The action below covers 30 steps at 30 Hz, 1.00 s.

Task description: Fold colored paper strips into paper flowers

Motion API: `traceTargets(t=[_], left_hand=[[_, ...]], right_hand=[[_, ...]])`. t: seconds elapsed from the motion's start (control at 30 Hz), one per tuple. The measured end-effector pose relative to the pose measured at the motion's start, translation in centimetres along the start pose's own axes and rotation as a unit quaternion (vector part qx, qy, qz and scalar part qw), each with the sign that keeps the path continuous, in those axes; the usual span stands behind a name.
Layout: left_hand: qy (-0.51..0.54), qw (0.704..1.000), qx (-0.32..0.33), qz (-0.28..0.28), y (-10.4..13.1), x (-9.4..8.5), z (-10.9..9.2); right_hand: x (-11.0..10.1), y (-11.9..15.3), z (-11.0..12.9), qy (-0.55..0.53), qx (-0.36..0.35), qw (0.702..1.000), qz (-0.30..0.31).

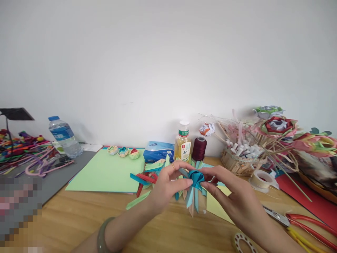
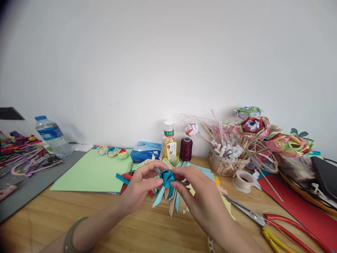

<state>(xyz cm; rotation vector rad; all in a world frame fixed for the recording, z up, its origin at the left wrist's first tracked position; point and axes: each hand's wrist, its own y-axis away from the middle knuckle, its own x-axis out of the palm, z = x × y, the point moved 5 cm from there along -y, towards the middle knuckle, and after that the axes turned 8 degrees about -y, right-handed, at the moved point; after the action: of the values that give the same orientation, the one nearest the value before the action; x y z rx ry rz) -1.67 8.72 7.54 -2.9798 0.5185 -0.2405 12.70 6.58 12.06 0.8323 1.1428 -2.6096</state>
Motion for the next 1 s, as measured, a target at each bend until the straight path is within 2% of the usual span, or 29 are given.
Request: traceTargets(t=[0.17, 0.27, 0.37, 0.5, 0.7, 0.77, 0.87, 1.0], left_hand=[[-0.093, 0.993, 0.056, -0.044, 0.2, -0.2, -0.8], [-0.205, 0.963, 0.146, -0.095, 0.8, -0.3, -2.2], [-0.305, 0.924, 0.217, -0.083, 1.3, 0.2, -3.1], [-0.364, 0.895, 0.251, -0.056, 1.5, 0.6, -3.6], [-0.442, 0.851, 0.272, -0.087, 1.7, 0.8, -4.5], [-0.430, 0.860, 0.261, -0.082, 1.7, 0.7, -4.5], [-0.377, 0.898, 0.222, -0.055, 1.4, 0.6, -4.1], [-0.284, 0.946, 0.154, -0.008, 0.9, 0.2, -3.4]], right_hand=[[0.1, 0.0, 0.0, 0.009, -0.005, 1.000, -0.010], [0.1, 0.2, -0.1, 0.038, -0.015, 0.999, -0.033], [0.2, 0.4, -0.3, 0.057, -0.018, 0.998, -0.031], [0.1, 0.5, -0.4, 0.074, -0.022, 0.997, -0.031], [0.1, 0.8, 0.1, 0.123, -0.080, 0.988, -0.042], [0.2, 0.9, 0.4, 0.143, -0.113, 0.982, -0.043], [0.3, 1.1, 0.9, 0.159, -0.153, 0.974, -0.039], [0.2, 1.0, 0.9, 0.143, -0.148, 0.978, -0.031]])
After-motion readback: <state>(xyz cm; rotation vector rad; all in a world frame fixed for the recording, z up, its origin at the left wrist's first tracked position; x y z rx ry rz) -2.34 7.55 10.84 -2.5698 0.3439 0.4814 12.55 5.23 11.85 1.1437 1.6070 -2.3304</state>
